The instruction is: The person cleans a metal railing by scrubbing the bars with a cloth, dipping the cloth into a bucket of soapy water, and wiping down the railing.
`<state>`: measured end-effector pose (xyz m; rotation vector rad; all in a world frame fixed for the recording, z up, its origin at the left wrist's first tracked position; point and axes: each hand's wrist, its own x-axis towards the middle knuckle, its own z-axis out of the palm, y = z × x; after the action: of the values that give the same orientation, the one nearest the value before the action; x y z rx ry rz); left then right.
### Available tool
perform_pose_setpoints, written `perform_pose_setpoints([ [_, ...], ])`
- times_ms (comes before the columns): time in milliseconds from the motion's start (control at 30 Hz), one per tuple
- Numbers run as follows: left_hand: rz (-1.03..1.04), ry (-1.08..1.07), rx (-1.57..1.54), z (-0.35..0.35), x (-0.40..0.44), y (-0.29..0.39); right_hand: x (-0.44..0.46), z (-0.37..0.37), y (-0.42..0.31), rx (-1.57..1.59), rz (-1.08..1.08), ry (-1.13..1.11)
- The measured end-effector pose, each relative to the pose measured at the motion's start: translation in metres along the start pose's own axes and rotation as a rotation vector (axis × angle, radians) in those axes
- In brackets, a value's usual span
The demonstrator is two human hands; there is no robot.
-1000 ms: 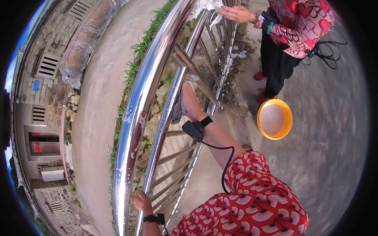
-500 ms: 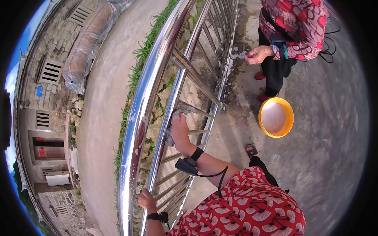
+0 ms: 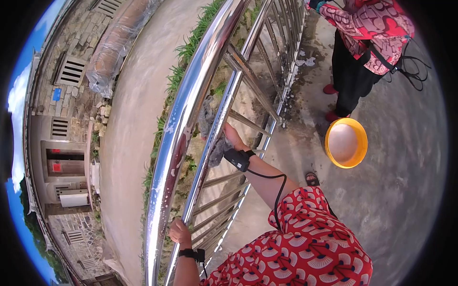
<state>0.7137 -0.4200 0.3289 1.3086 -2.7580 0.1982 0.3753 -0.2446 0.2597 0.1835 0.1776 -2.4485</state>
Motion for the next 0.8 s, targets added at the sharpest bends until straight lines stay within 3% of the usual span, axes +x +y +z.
perform_pose_setpoints([
  [67, 0.032, 0.040, 0.050, 0.013, -0.003, -0.014, -0.001, -0.012, 0.004, -0.086, -0.011, -0.051],
  [133, 0.139, 0.116, 0.067, 0.015, -0.005, -0.011, -0.010, -0.010, 0.004, -0.114, -0.062, 0.007],
  [167, 0.123, 0.149, 0.070, 0.010, -0.007, -0.004, -0.031, 0.024, -0.001, -0.155, -0.057, 0.118],
  [300, 0.089, 0.057, 0.015, -0.017, -0.007, 0.020, -0.040, 0.013, 0.019, -0.205, -0.228, 0.112],
  [333, 0.077, 0.056, 0.008, -0.015, -0.007, 0.018, -0.037, 0.004, 0.025, -0.553, -0.327, 0.267],
  [367, -0.005, -0.146, 0.068, -0.013, -0.005, 0.012, -0.038, -0.002, 0.030, -0.900, -0.425, 0.421],
  [400, -0.084, -0.349, 0.126, -0.008, -0.001, 0.007, -0.042, 0.007, 0.033, -0.908, -0.422, 0.416],
  [467, -0.056, -0.300, 0.120, 0.004, -0.001, -0.001, -0.054, 0.030, 0.039, -1.338, -0.598, 0.688],
  [533, -0.087, -0.344, 0.140, -0.001, 0.000, 0.003, -0.068, 0.043, 0.044, -1.233, -0.496, 0.610],
  [600, -0.064, -0.333, 0.145, 0.019, -0.004, -0.012, -0.071, 0.039, 0.058, -1.379, -0.705, 0.628],
  [667, 0.113, 0.173, 0.081, 0.025, -0.006, -0.011, -0.079, 0.041, 0.064, -1.417, -0.669, 0.628],
  [767, 0.184, 0.199, 0.048, 0.012, -0.005, -0.002, -0.092, 0.043, 0.081, -1.546, -0.708, 0.633],
  [800, 0.171, 0.213, 0.015, 0.009, -0.006, 0.000, -0.099, 0.044, 0.088, -1.500, -0.611, 0.587],
])
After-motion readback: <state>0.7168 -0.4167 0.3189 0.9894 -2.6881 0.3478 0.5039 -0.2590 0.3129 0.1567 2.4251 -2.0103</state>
